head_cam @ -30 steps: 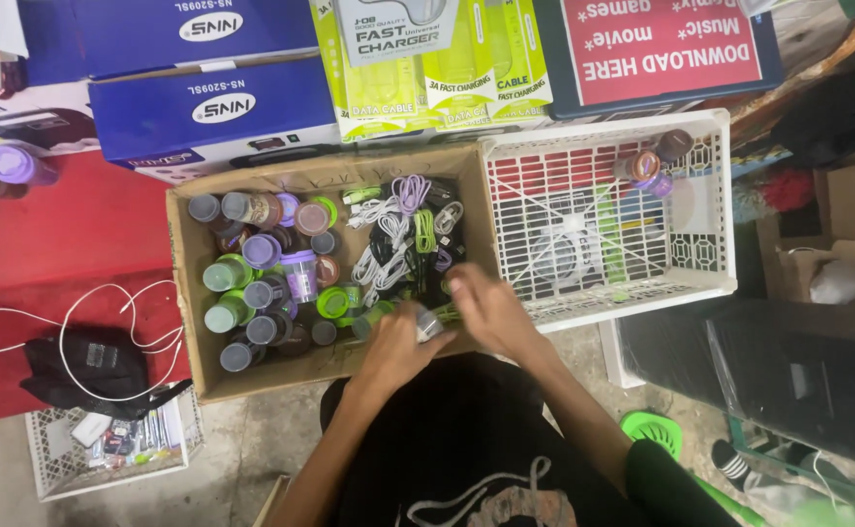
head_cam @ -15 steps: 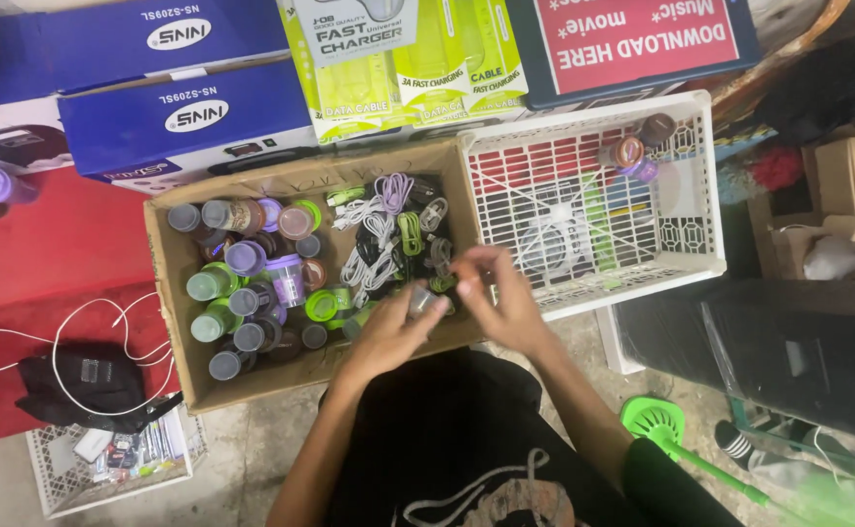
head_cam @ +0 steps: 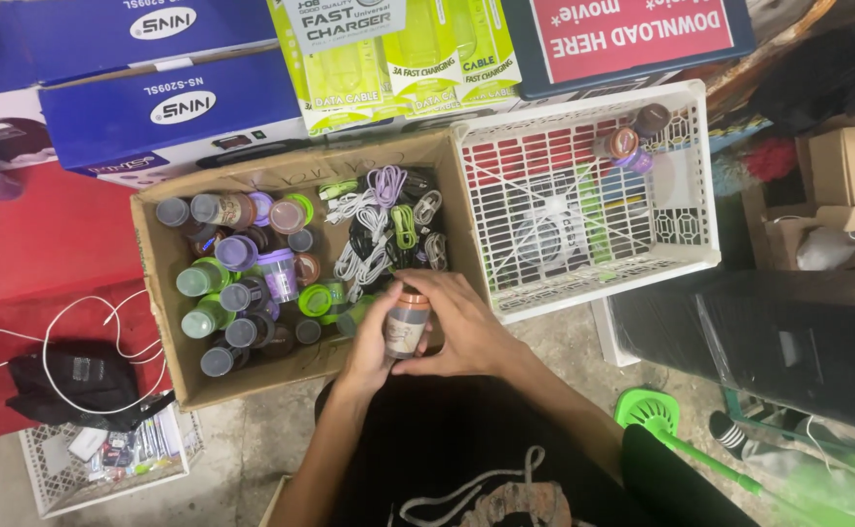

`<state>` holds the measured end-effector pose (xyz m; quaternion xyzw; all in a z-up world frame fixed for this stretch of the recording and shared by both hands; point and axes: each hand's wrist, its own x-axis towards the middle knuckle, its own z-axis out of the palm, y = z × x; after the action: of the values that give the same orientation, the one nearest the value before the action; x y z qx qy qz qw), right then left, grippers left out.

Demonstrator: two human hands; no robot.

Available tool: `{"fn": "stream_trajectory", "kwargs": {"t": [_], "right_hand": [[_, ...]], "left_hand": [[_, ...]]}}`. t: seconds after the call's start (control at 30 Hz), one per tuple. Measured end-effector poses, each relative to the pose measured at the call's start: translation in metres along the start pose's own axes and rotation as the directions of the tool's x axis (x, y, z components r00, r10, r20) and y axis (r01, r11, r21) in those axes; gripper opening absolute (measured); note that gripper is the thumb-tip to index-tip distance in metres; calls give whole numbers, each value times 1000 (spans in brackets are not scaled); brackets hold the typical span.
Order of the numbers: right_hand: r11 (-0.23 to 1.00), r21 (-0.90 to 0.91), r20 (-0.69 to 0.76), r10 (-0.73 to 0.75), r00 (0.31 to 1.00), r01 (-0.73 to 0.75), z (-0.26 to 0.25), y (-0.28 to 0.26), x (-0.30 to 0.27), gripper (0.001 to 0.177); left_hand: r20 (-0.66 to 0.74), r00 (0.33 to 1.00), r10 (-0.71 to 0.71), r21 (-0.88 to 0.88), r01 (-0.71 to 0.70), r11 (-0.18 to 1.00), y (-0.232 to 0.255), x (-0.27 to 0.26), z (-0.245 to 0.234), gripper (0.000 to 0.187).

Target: Organizing small electronic accessories and items into boxes and bins.

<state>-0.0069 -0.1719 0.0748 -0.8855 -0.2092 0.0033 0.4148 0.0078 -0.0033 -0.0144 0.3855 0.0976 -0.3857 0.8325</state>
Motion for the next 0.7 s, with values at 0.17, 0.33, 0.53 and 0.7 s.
{"fn": "stream_trajectory", "kwargs": {"t": [0.17, 0.33, 0.53, 0.7], "right_hand": [[999, -50, -22, 16, 1000, -18, 20, 11, -10, 106], [1000, -11, -78, 9, 997, -10, 30, 24, -18, 96], [999, -30, -107, -28, 994, 24, 36, 26, -18, 93], [999, -28, -47, 34, 998, -36, 36, 17, -15, 92]], "left_hand": [[-69, 995, -72, -88, 66, 994, -2, -2, 1, 53], [-112, 988, -105, -76, 97, 992, -3, -4, 6, 53], [-151, 986, -72, -68, 63, 996, -2, -8, 12, 53], [-148, 985, -86, -26, 83, 996, 2, -9, 4, 54]]}}
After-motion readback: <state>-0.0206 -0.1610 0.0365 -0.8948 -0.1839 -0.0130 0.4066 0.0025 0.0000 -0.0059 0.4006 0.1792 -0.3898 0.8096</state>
